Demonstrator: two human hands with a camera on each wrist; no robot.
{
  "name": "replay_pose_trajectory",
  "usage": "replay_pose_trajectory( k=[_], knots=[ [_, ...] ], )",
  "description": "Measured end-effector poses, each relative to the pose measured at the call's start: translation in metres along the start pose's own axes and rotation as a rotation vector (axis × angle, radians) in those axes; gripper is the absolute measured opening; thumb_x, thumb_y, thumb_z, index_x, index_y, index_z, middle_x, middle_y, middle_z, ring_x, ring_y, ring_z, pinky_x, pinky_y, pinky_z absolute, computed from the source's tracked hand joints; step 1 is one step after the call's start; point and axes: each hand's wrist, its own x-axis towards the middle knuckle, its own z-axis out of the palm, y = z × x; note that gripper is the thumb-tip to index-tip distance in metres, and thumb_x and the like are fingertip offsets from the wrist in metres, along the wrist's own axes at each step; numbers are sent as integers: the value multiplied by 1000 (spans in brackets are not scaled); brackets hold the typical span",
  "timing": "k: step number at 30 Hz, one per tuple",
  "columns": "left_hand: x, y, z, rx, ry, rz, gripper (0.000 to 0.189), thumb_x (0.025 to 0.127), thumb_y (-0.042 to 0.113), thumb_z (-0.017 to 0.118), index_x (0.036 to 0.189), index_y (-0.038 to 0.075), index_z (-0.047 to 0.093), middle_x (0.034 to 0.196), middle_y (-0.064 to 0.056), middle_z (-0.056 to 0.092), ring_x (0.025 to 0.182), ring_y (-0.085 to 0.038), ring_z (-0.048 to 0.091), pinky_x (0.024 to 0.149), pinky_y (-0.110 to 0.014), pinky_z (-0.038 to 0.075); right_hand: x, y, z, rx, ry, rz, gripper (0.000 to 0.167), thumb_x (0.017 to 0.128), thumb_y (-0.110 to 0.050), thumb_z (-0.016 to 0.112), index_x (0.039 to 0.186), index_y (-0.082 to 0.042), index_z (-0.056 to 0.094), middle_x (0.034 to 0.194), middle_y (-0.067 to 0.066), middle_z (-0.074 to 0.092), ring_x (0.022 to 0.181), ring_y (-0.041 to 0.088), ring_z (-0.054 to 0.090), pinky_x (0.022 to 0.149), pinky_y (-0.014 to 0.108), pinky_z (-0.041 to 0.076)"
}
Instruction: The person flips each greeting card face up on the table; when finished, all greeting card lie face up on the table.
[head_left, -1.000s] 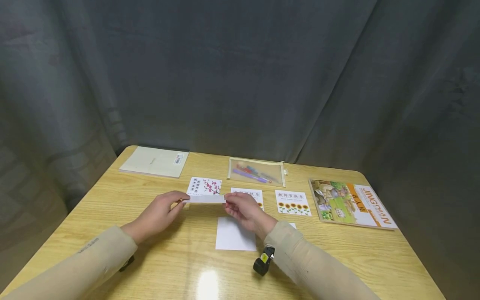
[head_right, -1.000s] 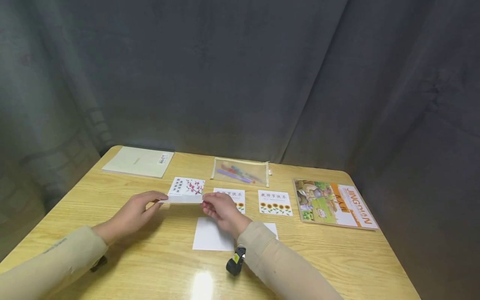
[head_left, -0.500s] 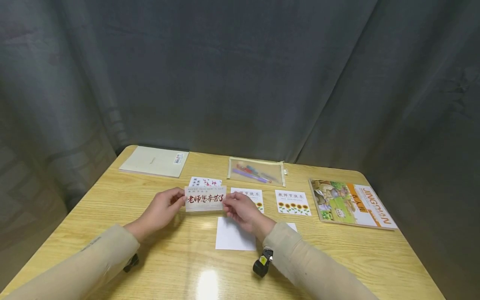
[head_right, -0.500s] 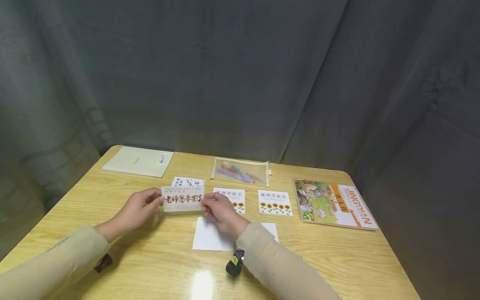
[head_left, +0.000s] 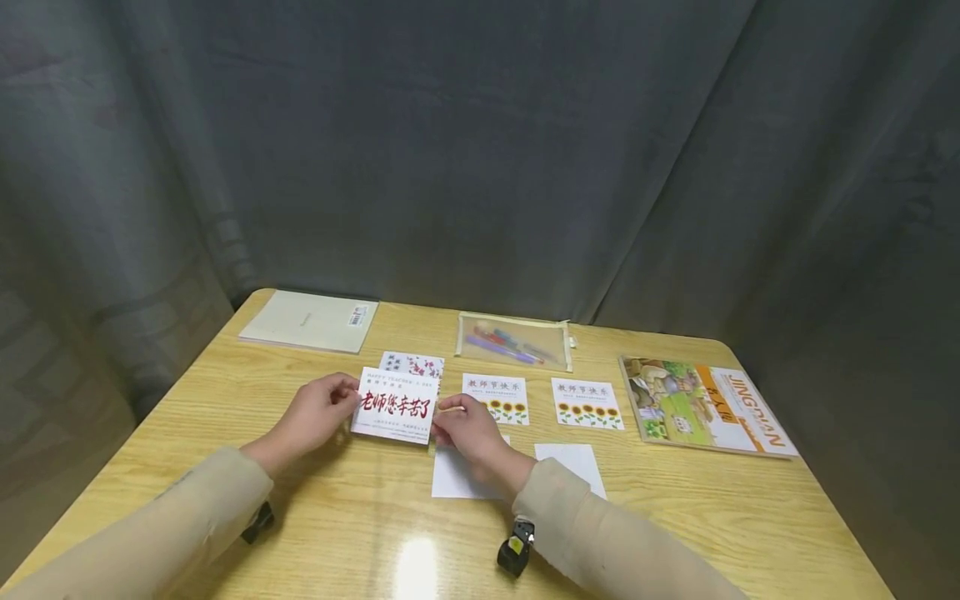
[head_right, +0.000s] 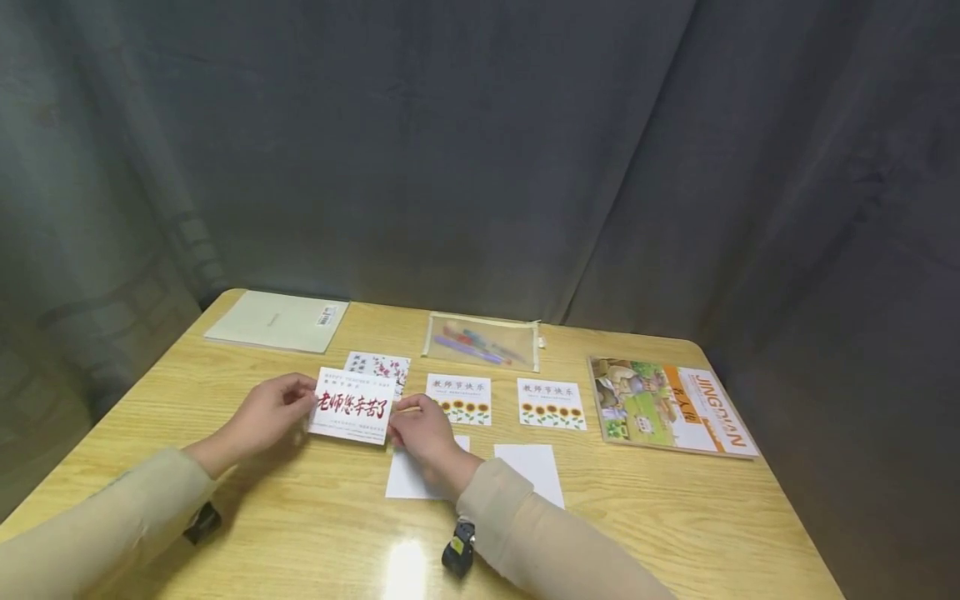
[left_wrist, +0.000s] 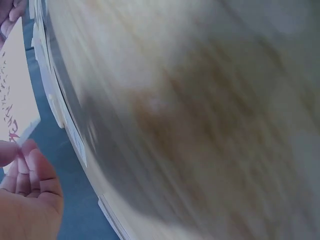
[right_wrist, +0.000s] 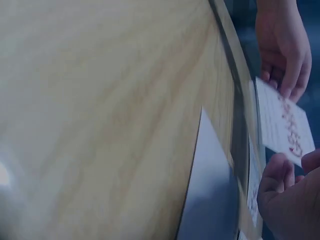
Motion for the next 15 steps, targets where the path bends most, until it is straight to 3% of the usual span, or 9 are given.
replay_pose_trajectory(
  k=[8,15],
  knots=[
    [-3,-8,-5,8,-31,-58,27,97,8,67,117,-8,60,95,-10,64,85,-23,59,68,-31,50,-13,-1,12,25,-50,-2,35,92,2,61,126,13,59,105,13,68,87,14,61,85,31,55],
    [-8,-8,-11,-25,-165,-121,40,96,7,64,125,-19,56,100,-15,64,89,-25,63,67,-32,54,-15,1,18,59,-115,55,43,92,2,58,132,18,56,117,15,66,85,15,58,85,29,55]
  ],
)
